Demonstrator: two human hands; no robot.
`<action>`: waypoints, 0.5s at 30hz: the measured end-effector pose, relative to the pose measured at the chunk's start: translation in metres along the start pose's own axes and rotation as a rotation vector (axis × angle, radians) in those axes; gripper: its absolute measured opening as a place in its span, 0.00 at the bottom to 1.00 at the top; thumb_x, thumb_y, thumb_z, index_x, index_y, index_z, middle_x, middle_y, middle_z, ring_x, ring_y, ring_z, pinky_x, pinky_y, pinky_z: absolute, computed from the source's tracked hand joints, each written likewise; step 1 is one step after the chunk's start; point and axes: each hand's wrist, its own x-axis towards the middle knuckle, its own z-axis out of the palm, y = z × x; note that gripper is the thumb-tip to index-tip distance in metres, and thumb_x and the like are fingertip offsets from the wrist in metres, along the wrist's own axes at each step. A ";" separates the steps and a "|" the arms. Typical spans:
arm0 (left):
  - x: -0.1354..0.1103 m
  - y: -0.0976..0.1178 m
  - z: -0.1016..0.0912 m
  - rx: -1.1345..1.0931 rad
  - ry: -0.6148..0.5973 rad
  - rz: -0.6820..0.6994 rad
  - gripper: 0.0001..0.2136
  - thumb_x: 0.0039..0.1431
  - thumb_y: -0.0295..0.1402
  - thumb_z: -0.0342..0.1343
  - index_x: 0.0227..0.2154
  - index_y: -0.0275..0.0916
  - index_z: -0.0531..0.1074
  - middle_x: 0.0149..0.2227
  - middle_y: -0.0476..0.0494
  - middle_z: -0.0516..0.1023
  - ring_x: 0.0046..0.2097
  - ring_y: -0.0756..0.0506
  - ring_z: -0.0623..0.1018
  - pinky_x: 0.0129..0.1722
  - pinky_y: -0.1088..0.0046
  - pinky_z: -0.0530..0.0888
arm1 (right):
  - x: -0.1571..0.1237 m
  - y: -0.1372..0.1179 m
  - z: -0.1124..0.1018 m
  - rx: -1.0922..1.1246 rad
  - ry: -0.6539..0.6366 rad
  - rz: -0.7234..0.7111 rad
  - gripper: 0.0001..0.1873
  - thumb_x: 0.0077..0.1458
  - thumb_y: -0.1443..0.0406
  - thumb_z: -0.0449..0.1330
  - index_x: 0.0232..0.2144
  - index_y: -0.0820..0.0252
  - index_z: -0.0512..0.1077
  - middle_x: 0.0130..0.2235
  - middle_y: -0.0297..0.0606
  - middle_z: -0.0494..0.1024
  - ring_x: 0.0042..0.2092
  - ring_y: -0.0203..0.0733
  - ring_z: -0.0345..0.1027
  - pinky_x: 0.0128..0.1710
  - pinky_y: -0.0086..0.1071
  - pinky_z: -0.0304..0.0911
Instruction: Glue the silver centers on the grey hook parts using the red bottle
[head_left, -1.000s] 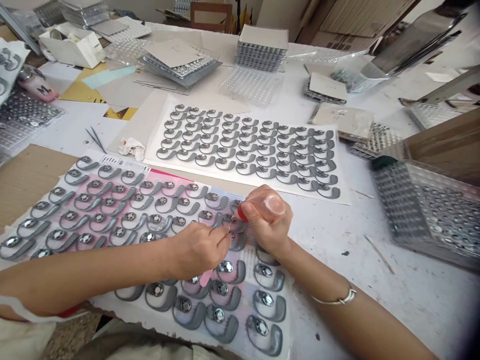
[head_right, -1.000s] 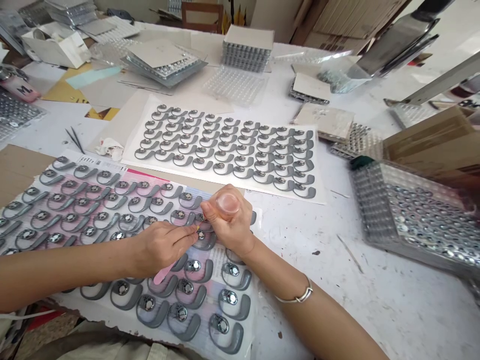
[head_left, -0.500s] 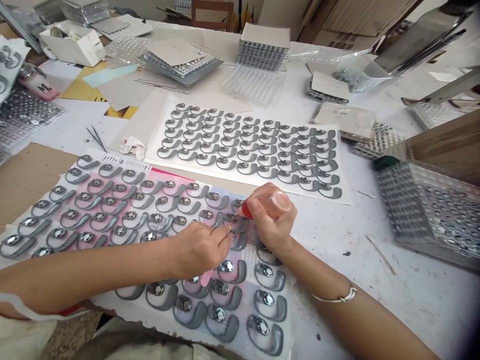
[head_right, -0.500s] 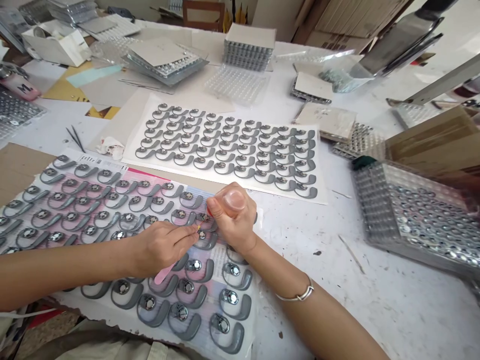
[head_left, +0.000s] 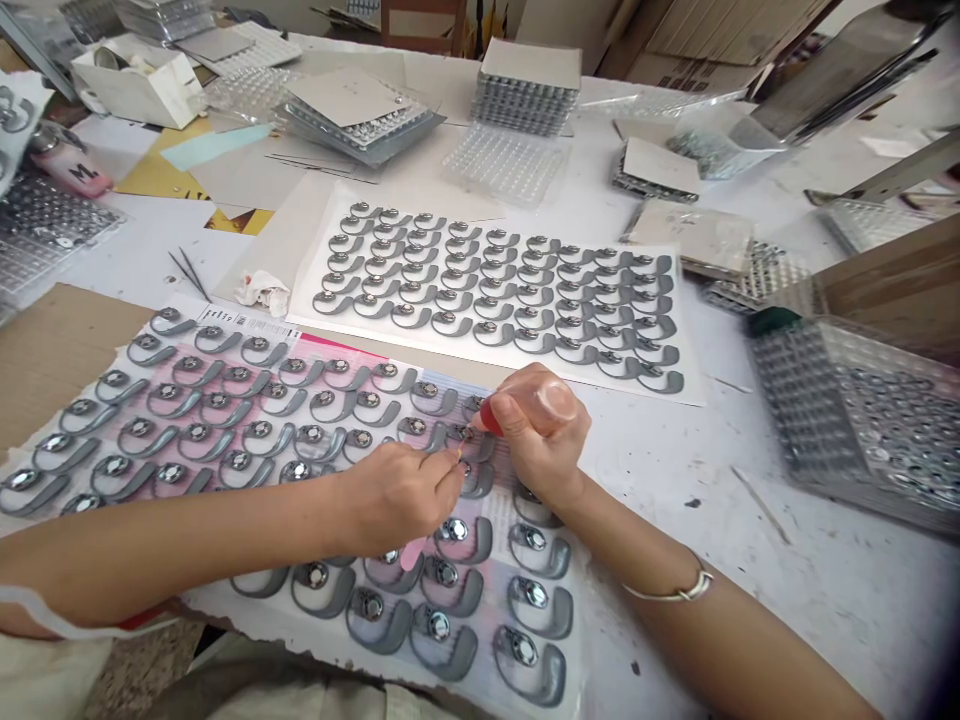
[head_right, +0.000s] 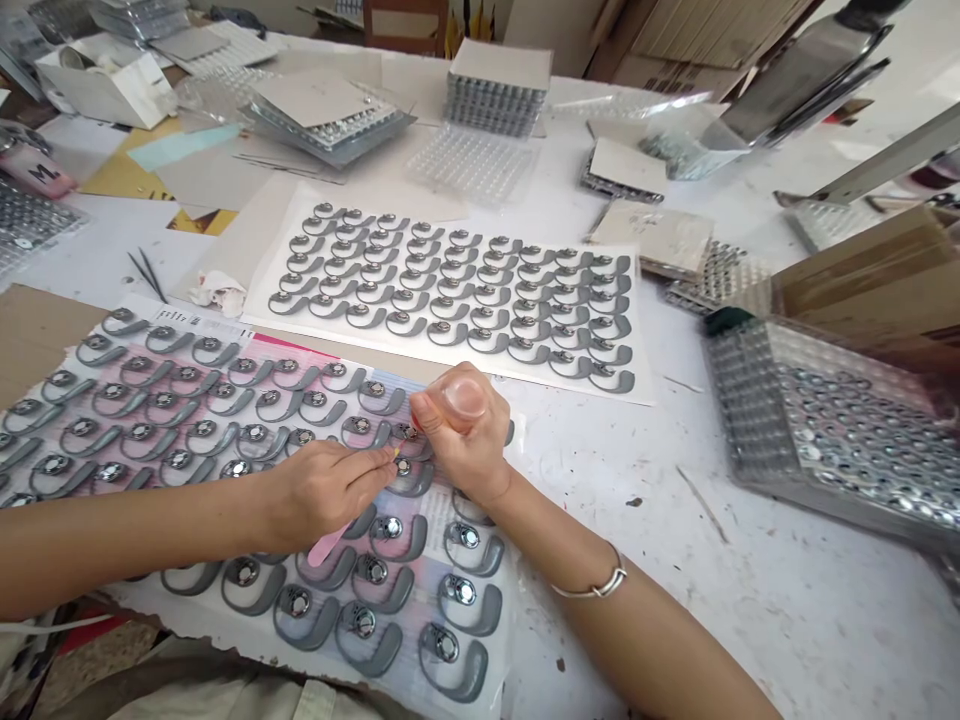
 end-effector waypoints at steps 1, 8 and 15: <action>0.000 0.000 0.000 0.003 0.005 0.000 0.09 0.62 0.21 0.45 0.34 0.30 0.71 0.35 0.32 0.79 0.33 0.47 0.80 0.29 0.74 0.80 | 0.000 0.000 0.000 -0.002 -0.002 -0.009 0.13 0.56 0.66 0.60 0.21 0.59 0.67 0.23 0.35 0.71 0.28 0.38 0.63 0.29 0.34 0.61; 0.001 0.000 -0.001 0.015 0.019 0.000 0.09 0.61 0.21 0.45 0.34 0.30 0.71 0.35 0.33 0.79 0.33 0.47 0.80 0.29 0.75 0.79 | 0.000 -0.002 0.001 -0.029 0.013 -0.018 0.12 0.56 0.65 0.60 0.21 0.59 0.68 0.22 0.35 0.71 0.28 0.38 0.63 0.29 0.35 0.61; -0.001 0.000 0.000 -0.003 -0.022 0.002 0.10 0.62 0.21 0.44 0.35 0.30 0.72 0.36 0.32 0.79 0.35 0.46 0.80 0.30 0.74 0.79 | 0.000 -0.001 0.000 0.001 0.019 -0.013 0.12 0.56 0.65 0.60 0.21 0.59 0.68 0.22 0.35 0.71 0.28 0.39 0.63 0.29 0.36 0.61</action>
